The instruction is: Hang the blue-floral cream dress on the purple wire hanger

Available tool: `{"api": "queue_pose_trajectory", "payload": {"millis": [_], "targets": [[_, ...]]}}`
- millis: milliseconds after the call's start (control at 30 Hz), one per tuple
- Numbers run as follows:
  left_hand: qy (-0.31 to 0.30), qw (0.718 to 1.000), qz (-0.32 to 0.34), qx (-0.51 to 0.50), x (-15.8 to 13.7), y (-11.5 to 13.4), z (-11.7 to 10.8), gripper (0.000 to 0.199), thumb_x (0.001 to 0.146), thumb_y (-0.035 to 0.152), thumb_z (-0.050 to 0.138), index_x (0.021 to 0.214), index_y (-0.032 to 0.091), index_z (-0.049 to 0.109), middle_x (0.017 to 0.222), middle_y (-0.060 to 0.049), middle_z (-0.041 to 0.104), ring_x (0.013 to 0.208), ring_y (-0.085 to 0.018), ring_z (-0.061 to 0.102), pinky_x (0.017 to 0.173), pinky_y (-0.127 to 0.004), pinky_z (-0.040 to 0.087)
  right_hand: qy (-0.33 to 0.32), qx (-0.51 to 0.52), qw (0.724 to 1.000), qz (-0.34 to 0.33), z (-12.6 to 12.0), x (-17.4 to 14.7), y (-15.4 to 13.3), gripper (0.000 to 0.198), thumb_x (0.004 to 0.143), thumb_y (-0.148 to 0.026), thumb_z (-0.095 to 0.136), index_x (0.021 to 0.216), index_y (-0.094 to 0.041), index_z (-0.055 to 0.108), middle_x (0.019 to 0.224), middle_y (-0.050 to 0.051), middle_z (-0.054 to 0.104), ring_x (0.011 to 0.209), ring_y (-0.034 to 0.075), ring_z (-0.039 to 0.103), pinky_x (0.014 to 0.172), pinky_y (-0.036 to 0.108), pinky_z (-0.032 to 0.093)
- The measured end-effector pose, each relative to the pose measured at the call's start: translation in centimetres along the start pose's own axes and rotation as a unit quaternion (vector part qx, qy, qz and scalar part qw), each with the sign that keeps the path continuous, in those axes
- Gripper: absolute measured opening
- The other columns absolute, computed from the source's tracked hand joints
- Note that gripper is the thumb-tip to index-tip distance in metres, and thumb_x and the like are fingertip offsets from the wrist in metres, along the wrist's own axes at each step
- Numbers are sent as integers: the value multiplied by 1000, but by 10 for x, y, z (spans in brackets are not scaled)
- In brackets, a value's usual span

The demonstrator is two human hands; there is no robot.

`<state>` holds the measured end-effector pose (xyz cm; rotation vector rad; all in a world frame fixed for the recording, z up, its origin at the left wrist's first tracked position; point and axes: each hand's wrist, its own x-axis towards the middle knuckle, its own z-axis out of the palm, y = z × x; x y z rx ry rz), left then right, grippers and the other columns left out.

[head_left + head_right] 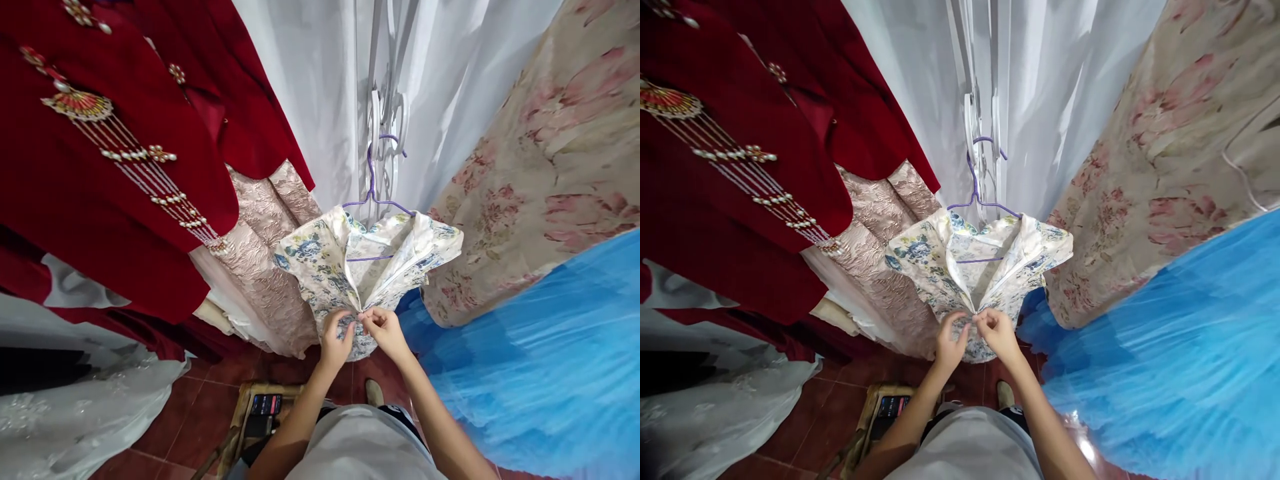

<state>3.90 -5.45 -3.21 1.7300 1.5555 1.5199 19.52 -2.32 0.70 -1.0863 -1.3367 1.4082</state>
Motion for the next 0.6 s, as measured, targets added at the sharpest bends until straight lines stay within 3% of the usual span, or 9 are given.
{"api": "queue_pose_trajectory", "payload": {"millis": [133, 300, 433, 600], "targets": [[-30, 998, -41, -26, 4, 5, 37, 17, 90, 34, 59, 91, 19, 67, 96, -12, 70, 95, -26, 65, 89, -39, 51, -25, 3, 1000, 1, -5, -6, -10, 35, 82, -50, 72, 66, -19, 64, 48, 0, 60, 43, 14, 50, 46, 26, 38], [-44, 998, -37, -27, 3, 13, 55, 21, 91, 33, 56, 75, 20, 59, 77, -6, 63, 79, -21, 60, 80, -34, 48, 52, 61, 996, -29, -13, 0, -37, 40, 81, -54, 71, 64, -20, 60, 45, -2, 56, 37, 11, 41, 40, 25, 33], [-53, 998, -35, -14, -10, 17, 65, 22, 94, 30, 52, 74, 21, 51, 72, -2, 56, 71, -17, 54, 71, -30, 43, 95, 75, 989, -91, -19, 23, -85, 33, 81, -47, 72, 68, -19, 62, 45, -3, 55, 36, 9, 38, 39, 24, 29], [-60, 997, -39, -9, -20, 26, 67, 23, 94, 30, 51, 73, 22, 48, 71, -1, 54, 71, -16, 54, 70, -28, 42, 99, 87, 970, -204, -19, 61, -152, 28, 85, -41, 69, 70, -18, 65, 47, -4, 57, 36, 8, 38, 39, 23, 28]]}}
